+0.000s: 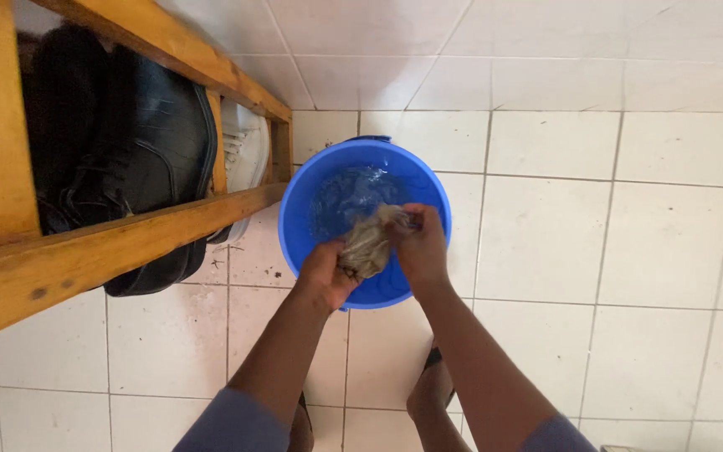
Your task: The person wipes several shoes with a cloth, dipping the cloth in a blue bucket of water between shoes. They clean a black sneaker, a black boot, and a white sneaker with red accents, then place each shoe back on the wooden shoe rack.
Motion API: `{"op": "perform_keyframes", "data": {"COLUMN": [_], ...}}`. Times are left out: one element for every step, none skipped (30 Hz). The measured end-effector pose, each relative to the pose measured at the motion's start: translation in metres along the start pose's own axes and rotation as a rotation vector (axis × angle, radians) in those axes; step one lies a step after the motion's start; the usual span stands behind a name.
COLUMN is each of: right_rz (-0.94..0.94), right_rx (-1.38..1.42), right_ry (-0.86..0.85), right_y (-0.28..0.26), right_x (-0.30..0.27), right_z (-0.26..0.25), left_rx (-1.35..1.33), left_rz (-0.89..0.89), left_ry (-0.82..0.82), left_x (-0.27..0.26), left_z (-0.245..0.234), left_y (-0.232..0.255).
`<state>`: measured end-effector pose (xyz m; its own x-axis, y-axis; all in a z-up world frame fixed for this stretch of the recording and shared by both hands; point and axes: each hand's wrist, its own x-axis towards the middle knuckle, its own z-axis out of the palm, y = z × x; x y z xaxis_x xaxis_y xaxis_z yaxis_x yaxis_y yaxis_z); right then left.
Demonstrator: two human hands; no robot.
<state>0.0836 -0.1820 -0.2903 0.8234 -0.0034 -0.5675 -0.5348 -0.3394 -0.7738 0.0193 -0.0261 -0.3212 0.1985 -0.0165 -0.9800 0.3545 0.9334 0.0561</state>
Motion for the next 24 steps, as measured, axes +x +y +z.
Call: {"op": "perform_keyframes", "data": {"right_rz": [-0.005, 0.087, 0.183, 0.181, 0.2, 0.219, 0.213, 0.18, 0.152, 0.151, 0.096, 0.041, 0.032, 0.014, 0.002, -0.001, -0.01, -0.019, -0.02, 0.135, 0.291, 0.291, 0.51, 0.723], "right_rx": [-0.001, 0.06, 0.12, 0.118, 0.075, 0.031, 0.031, 0.026, 0.02, 0.02, -0.028, -0.075, -0.084, -0.139, -0.184, -0.184, -0.188, -0.193, -0.193, -0.162, -0.13, -0.13, 0.148, 0.431], "right_ry": [0.009, -0.105, -0.22, -0.213, -0.194, -0.175, -0.17, -0.113, -0.058, -0.055, 0.027, 0.108, 0.12, 0.141, 0.154, 0.158, 0.174, 0.191, 0.189, 0.143, 0.096, 0.094, 0.044, -0.011], "right_y": [0.002, 0.005, 0.009, 0.007, 0.005, 0.004, -0.01, -0.024, -0.036, -0.045, -0.055, -0.064, -0.073, -0.081, -0.089, -0.088, -0.087, -0.086, -0.075, -0.063, -0.052, -0.062, -0.073, -0.084], "right_x": [0.0, 0.0, -0.002, -0.008, -0.013, -0.018, -0.026, -0.033, -0.043, -0.051, -0.056, -0.061, -0.068, -0.074, -0.082, -0.088, -0.095, -0.101, -0.094, -0.087, -0.079, -0.082, -0.082, -0.083], "right_z": [0.004, 0.008, 0.012, 0.012, 0.013, 0.014, 0.013, 0.012, 0.011, 0.013, 0.014, 0.015, 0.016, 0.016, 0.022, 0.026, 0.03, 0.034, 0.036, 0.039, 0.042, 0.04, 0.037, 0.034], "left_rx": [0.004, 0.022, 0.039, 0.042, 0.006, -0.03, -0.027, -0.011, 0.005, 0.007, 0.082, 0.157, 0.156, 0.196, 0.238, 0.241, 0.247, 0.252, 0.251, 0.279, 0.307, 0.306, 0.375, 0.444], "left_rz": [-0.002, -0.03, -0.059, -0.063, -0.073, -0.083, -0.082, -0.081, -0.082, -0.084, -0.064, -0.045, -0.051, -0.084, -0.11, -0.109, -0.044, 0.021, 0.022, 0.1, 0.179, 0.18, 0.254, 0.328], "left_ry": [-0.009, -0.028, -0.044, -0.05, -0.052, -0.054, -0.061, -0.059, -0.053, -0.055, -0.047, -0.038, -0.054, -0.044, -0.023, -0.028, -0.047, -0.067, -0.067, -0.065, -0.062, -0.061, -0.092, -0.123], "left_x": [-0.014, -0.028, -0.043, -0.048, -0.053, -0.058, -0.068, -0.077, -0.088, -0.1, -0.11, -0.12, -0.129, -0.138, -0.149, -0.136, -0.123, -0.111, -0.102, -0.092, -0.083, -0.098, -0.111, -0.125], "left_z": [0.004, 0.008, 0.01, 0.01, 0.01, 0.009, 0.012, 0.016, 0.016, 0.018, 0.021, 0.025, 0.033, 0.041, 0.045, 0.044, 0.041, 0.038, 0.036, 0.034, 0.032, 0.034, 0.04, 0.046], "left_y": [0.002, 0.004, 0.004, 0.007, 0.01, 0.013, 0.017, 0.021, 0.024, 0.025, 0.026, 0.028, 0.027, 0.026, 0.028, 0.027, 0.025, 0.024, 0.022, 0.02, 0.019, 0.02, 0.022, 0.024]}}
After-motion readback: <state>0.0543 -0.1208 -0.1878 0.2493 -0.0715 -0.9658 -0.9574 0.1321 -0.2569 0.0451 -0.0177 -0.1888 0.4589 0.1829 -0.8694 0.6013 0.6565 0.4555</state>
